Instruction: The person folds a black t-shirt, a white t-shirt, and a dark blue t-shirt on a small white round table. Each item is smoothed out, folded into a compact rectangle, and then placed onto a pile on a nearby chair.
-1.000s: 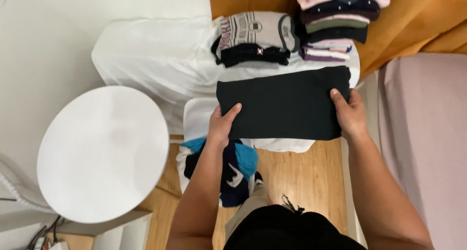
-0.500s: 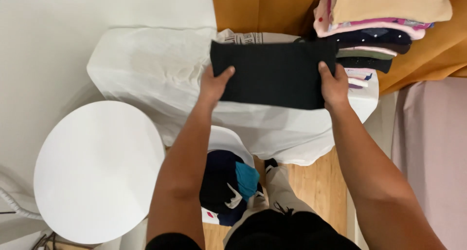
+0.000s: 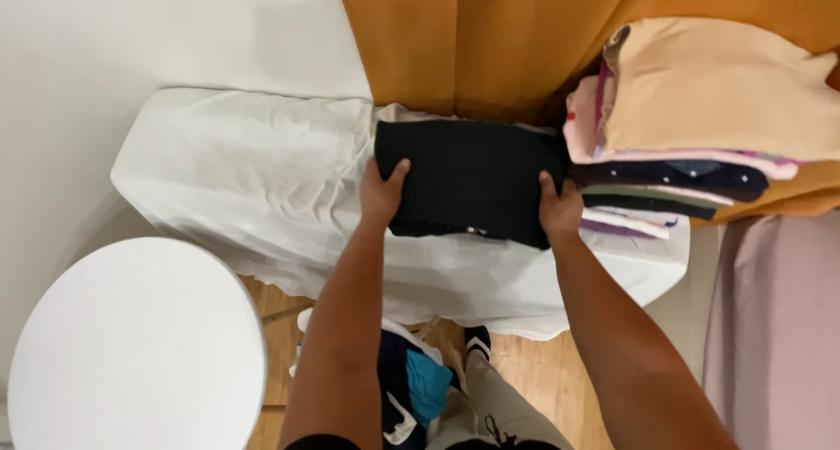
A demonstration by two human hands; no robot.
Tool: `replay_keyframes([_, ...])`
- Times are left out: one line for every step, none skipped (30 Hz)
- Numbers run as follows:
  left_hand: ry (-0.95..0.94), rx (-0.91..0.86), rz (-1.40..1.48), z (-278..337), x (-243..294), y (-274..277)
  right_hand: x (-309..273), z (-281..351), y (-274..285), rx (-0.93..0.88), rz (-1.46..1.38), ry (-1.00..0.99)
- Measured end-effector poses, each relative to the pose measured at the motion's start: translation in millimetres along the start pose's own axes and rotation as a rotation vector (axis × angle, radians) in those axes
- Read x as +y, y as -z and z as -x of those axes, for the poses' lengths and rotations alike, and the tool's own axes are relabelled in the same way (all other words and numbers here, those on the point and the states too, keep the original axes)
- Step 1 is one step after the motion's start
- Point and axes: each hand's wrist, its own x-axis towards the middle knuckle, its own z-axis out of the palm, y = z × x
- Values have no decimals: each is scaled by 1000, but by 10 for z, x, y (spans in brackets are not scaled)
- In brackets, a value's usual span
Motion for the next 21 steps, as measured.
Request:
replay_keyframes([2,4,0,-47,-21,-72,28,-48,-78,-3,0,3])
replay_keyframes([75,0,-70,-45,-43,-132,83,-38,-134,4,12,-16])
replay_keyframes([149,-5,-140,-30,-60,-189,142,-16,-181,11,24,-34])
replay_keyframes([156,-2,-144,-29,-54,-191,37,-25,-156,3,25,-35])
replay_keyframes([191,15,-157,-13,-43,-185,-67,-21,-122,-45,-23,-112])
replay_keyframes([216,35,-165,-57,-6,-204,-200,-79,-84,-85,-76,-183])
replay_keyframes([212,40,-163,-86,-13,-208,-186,-163,-127,-83,-79,-176])
replay_keyframes([260,49,-206,-65,-28,-203,-147,-191,-151,-76,-16,-123])
replay_keyframes([309,57,-250,-35,-45,-195,-105,-210,-172,-69,46,-69])
replay_keyframes([309,58,-252,-55,16,-178,-130,-217,-159,-71,45,-69])
replay_keyframes([353,37,-296,-67,79,-154,-155,-217,-143,-118,65,-153])
replay_keyframes([394,17,-340,-90,147,-127,-194,-225,-127,-164,83,-234])
replay_keyframes([394,19,-340,-109,182,-104,-168,-211,-107,-165,82,-232])
replay_keyframes([367,38,-325,-117,215,-82,-139,-195,-81,-151,-52,-216])
replay_keyframes([340,58,-309,-119,245,-54,-109,-171,-57,-138,-185,-200])
replay_keyframes([345,62,-309,-100,210,-21,-178,-97,51,-143,-183,-197])
replay_keyframes([235,95,-264,-75,174,15,-246,-17,161,-168,-274,-194])
replay_keyframes([125,127,-221,-36,138,53,-307,75,277,-194,-365,-191])
replay_keyframes([130,130,-222,25,129,111,-273,151,347,-199,-363,-190])
replay_keyframes([57,190,-277,86,117,186,-252,228,405,-193,-416,-177])
replay_keyframes([-16,249,-332,152,104,265,-229,310,464,-186,-470,-164])
